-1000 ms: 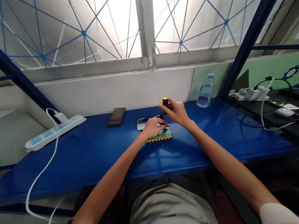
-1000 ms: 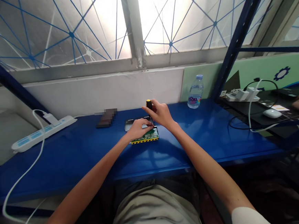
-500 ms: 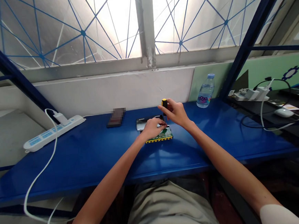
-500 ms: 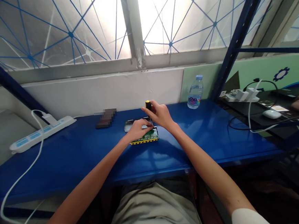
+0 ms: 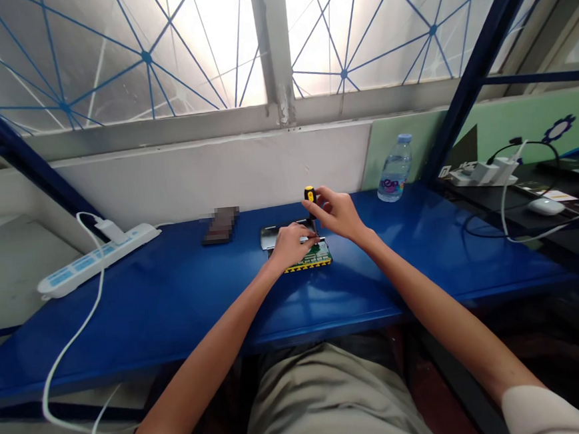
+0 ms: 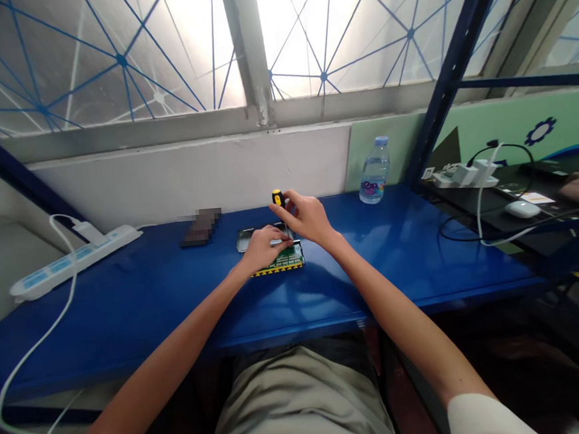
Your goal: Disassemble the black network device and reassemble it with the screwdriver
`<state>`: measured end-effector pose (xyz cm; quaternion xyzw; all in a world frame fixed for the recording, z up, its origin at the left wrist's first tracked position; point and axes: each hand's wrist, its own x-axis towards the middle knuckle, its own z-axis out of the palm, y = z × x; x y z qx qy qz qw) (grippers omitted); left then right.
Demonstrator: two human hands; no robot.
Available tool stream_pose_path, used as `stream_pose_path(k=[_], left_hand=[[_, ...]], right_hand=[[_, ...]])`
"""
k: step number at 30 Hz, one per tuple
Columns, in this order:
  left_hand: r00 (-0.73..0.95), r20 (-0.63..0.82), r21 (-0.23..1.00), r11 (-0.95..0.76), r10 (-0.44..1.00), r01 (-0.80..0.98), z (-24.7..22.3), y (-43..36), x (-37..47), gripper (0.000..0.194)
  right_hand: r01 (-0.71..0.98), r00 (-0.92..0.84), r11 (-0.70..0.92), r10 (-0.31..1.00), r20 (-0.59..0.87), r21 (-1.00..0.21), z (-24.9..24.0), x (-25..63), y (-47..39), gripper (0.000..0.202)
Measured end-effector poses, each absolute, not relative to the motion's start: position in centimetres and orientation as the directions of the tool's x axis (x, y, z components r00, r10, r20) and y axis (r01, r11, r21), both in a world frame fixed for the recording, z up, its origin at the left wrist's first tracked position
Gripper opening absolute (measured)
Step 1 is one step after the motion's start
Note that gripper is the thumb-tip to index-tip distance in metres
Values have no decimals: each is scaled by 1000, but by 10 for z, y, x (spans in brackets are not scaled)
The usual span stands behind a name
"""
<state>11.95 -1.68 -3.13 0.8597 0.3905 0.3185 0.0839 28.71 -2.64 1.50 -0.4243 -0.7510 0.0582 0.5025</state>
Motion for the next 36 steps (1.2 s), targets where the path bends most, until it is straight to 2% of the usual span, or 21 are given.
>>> stream_pose_path(k=[3, 6, 13, 21, 33, 36], left_hand=[[497, 485, 388, -686, 720, 616, -30, -18, 120, 8], [500, 479, 398, -686, 722, 609, -29, -20, 120, 8], [469, 461, 594, -654, 754, 468, -27, -21, 120, 16], [457, 474, 575, -658, 753, 487, -28, -20, 121, 13], [436, 466, 546, -638, 770, 543, -25, -21, 121, 12], [423, 465, 546, -628, 778, 555, -26, -21, 121, 9]], right_hand=[[611, -108, 622, 679, 726, -490, 14, 288, -24, 43], [592, -100, 615, 697, 710, -521, 14, 291, -22, 43], [456, -124, 629, 745, 655, -629, 13, 292, -21, 42], [335, -171, 617, 783, 598, -712, 14, 291, -24, 40], [261, -223, 600, 800, 558, -756, 17, 291, -25, 41], [289, -214, 598, 801, 558, -747, 14, 290, -23, 38]])
